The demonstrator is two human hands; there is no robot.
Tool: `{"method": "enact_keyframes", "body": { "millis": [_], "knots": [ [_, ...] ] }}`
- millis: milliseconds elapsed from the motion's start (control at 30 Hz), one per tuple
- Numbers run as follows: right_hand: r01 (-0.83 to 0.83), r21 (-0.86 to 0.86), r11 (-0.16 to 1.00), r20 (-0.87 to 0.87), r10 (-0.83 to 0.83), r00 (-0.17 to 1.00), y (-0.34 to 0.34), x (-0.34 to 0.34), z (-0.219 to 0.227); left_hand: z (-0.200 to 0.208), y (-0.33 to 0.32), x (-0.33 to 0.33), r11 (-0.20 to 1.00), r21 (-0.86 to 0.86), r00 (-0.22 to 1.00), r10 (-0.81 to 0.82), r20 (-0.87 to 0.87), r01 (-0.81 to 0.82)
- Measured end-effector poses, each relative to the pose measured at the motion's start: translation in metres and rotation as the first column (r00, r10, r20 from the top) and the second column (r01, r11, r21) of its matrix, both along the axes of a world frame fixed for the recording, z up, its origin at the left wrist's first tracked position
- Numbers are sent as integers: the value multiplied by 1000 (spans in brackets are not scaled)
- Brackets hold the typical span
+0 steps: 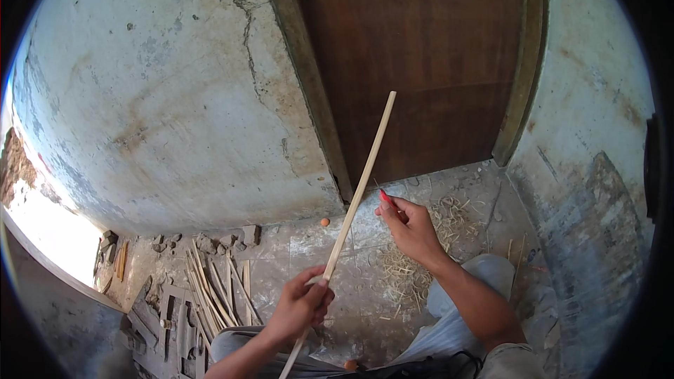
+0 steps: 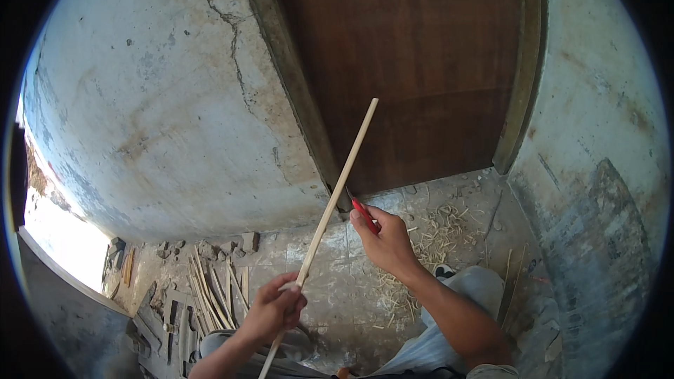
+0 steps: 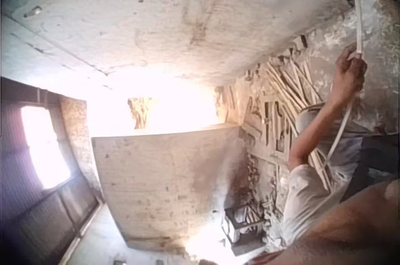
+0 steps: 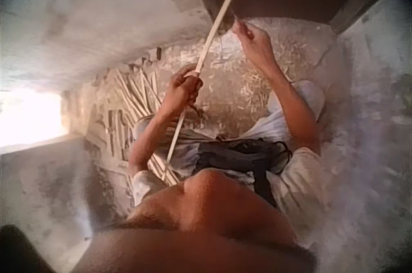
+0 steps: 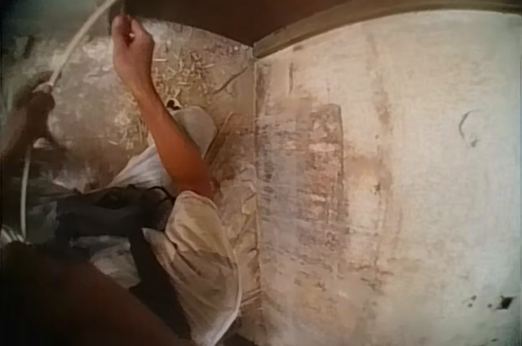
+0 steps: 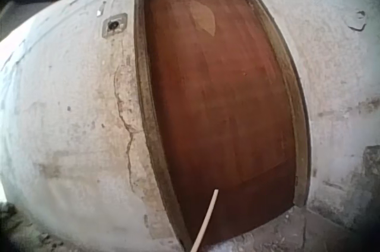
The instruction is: The person shaves a thin wooden stick with a utility knife.
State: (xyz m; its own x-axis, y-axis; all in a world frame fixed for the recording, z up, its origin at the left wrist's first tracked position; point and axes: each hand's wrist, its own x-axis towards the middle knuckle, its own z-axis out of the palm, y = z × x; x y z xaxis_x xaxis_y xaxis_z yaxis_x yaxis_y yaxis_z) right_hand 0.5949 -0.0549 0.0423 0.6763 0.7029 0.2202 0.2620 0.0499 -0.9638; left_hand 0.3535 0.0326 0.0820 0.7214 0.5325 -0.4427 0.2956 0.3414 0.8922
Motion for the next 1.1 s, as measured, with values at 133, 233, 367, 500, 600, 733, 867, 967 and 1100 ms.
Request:
{"method": "enact_keyframes", "body": {
  "millis": [133, 233, 367, 500, 600, 733, 867, 967, 1100],
  "knots": [
    [-13, -36, 999, 18, 13, 1000, 0, -5, 13, -15, 19, 23, 982, -191, 996, 24, 85, -7],
    [-52, -100, 994, 151, 67, 986, -1, -2, 24, -29, 19, 23, 976, -219, 995, 35, 95, -13],
    [11, -124, 992, 497, 52, 866, -7, 0, 43, -44, 12, 18, 987, -150, 996, 68, 63, -58],
    [123, -165, 979, 568, -7, 823, -13, 5, 53, -33, 15, 16, 994, -110, 999, -21, 50, 26],
    [229, -214, 950, 635, -43, 771, -15, 11, 55, -38, 21, 11, 972, -236, 999, 19, 31, -11],
    [244, -250, 937, 634, -32, 773, -14, 11, 54, -35, 27, 9, 945, -318, 997, 82, -4, -79],
    [207, -258, 944, 603, -10, 798, -12, 5, 56, -27, 27, 10, 964, -264, 999, 49, 15, -44],
    [188, -269, 945, 608, 16, 794, -10, 4, 51, -23, 26, 12, 976, -219, 1000, 3, 11, -1],
    [194, -297, 935, 637, 43, 769, -5, 3, 49, -24, 26, 14, 963, -268, 999, 8, 44, 4]
  ]
}}
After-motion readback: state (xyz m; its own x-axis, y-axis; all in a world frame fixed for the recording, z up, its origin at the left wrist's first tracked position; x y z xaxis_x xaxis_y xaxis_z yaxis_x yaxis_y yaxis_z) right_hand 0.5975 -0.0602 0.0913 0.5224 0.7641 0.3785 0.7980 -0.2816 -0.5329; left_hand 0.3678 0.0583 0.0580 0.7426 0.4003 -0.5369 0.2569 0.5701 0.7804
